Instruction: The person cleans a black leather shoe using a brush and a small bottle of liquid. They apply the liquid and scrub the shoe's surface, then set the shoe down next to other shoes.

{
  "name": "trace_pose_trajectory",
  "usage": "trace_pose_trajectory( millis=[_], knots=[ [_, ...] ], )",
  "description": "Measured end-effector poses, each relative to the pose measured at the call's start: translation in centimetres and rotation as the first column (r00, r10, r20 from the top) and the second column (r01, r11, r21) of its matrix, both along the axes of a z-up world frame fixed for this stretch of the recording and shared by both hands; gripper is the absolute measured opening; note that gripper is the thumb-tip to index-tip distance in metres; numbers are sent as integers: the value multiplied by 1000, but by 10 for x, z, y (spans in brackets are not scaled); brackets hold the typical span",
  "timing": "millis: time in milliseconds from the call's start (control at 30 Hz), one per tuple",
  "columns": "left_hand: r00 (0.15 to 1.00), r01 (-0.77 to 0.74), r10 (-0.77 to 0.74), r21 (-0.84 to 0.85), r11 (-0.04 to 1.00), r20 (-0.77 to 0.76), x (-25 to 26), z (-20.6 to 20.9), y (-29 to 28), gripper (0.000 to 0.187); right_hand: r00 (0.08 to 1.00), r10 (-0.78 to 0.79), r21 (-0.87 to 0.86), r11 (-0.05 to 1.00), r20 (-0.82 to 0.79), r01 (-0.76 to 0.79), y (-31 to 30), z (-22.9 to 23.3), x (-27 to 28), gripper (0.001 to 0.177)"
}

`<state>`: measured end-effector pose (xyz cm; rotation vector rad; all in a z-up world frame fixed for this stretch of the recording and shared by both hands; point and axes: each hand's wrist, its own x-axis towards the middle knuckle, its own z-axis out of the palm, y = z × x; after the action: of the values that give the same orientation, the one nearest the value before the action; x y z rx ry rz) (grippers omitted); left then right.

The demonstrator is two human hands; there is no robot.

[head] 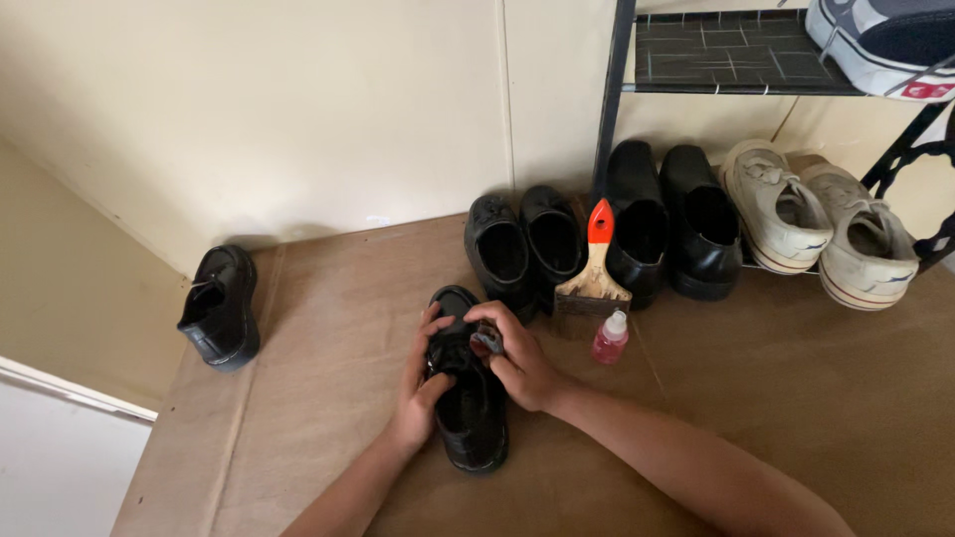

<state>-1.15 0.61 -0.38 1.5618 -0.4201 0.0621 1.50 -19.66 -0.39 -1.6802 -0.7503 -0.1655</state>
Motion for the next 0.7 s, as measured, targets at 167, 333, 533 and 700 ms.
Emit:
trace_pose_trajectory(
  millis=[167, 333, 533, 700],
  knots=[
    [988, -99, 85, -102, 990, -130, -16, 5, -10, 68, 995, -78, -8, 997, -59, 77, -2, -6, -18, 63],
    [974, -146, 100, -227, 963, -203, -28, 7, -18, 59, 995, -68, 42, 997, -77, 71, -27, -12, -42, 65],
    [981, -155, 116, -267, 951, -156, -35, -3, -20, 50, 993, -64, 106, 993, 102, 53, -43, -24, -39, 46],
    [985, -159, 154, -66, 985, -83, -33, -9, -11, 40, 997, -7, -63, 998, 77, 12, -36, -8, -41, 26]
  ],
)
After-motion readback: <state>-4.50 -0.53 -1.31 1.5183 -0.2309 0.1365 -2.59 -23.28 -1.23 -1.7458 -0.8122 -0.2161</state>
